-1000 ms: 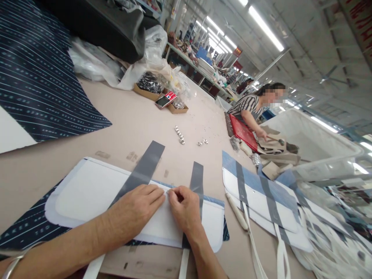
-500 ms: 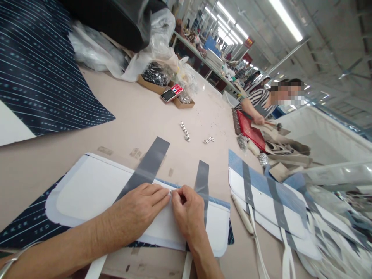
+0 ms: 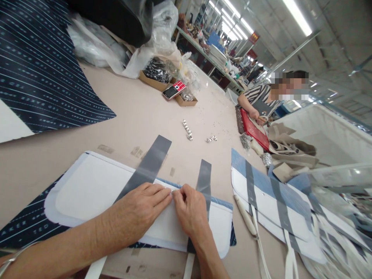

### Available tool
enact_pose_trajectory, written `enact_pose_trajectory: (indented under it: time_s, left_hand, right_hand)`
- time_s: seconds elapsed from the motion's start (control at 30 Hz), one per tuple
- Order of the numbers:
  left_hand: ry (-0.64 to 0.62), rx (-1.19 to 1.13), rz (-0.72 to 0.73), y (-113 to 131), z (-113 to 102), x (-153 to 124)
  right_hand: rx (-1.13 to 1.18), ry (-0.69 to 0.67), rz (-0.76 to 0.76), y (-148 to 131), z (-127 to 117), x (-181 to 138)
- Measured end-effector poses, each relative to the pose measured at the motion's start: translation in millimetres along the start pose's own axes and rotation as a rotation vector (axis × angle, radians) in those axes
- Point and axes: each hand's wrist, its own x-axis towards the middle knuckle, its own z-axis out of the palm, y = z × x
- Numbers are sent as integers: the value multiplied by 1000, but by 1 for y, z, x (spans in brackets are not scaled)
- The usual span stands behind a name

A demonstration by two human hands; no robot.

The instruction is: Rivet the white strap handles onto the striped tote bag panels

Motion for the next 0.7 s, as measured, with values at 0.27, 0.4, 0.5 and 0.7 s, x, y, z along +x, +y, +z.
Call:
enact_pose_trajectory:
  time_s: [0.27,0.4,0.5,0.7]
  left_hand:
    - [0,30,9,0,0,1]
    - [0,21,2,0,0,1]
    - [4,15,2,0,0,0]
    - [11,45,0,0,2,0]
  right_hand:
    - [36,-85,75,-5,-10,4]
    - [27,-93,72,-6,-12,5]
    - [-17,-109,47,-5,-12,5]
    - [-45,-138,23,1,-13,9]
